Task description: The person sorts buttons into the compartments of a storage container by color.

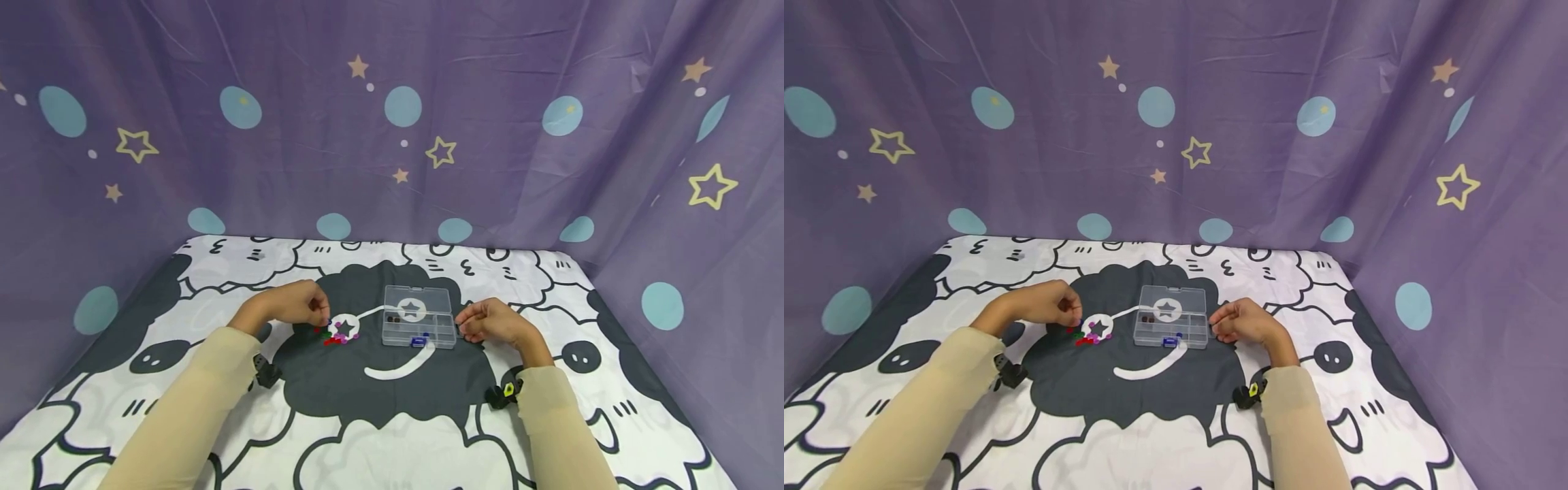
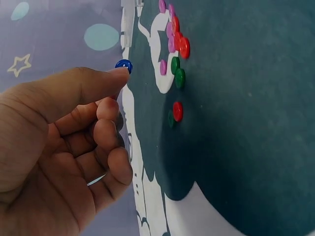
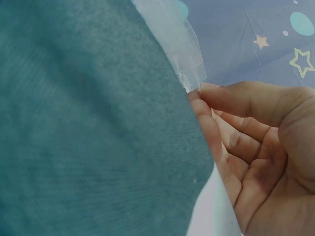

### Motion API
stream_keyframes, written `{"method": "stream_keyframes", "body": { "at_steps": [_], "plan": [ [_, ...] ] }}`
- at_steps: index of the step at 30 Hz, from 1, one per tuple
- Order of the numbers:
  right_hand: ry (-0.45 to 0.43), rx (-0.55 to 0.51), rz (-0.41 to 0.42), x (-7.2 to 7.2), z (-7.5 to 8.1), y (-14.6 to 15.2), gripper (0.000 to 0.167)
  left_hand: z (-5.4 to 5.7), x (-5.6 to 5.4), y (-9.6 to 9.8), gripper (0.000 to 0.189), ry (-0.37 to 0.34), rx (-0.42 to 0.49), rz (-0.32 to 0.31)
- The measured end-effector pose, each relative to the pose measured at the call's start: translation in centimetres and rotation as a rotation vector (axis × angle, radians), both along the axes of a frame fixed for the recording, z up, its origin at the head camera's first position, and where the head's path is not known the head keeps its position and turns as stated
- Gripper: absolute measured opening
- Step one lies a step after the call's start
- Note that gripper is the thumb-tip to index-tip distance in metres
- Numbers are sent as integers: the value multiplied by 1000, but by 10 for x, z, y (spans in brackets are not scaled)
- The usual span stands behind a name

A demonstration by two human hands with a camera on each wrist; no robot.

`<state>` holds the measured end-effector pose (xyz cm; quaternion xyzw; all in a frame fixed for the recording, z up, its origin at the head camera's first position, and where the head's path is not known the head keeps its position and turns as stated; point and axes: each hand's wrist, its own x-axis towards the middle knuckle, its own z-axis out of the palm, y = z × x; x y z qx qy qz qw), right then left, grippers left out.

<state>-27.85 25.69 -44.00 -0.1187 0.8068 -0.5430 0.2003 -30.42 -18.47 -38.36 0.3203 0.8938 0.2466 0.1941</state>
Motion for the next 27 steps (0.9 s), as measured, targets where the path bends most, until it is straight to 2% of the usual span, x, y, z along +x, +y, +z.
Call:
{"method": "stream_keyframes", "body": {
  "at_steps": [12, 27],
  "plan": [
    [-1, -6, 6, -1, -1, 1, 23, 2, -5, 16, 10, 16, 20, -37],
    [-1, -6, 6, -1, -1, 2, 22, 13, -9, 42, 10, 40, 51, -84]
  ]
}}
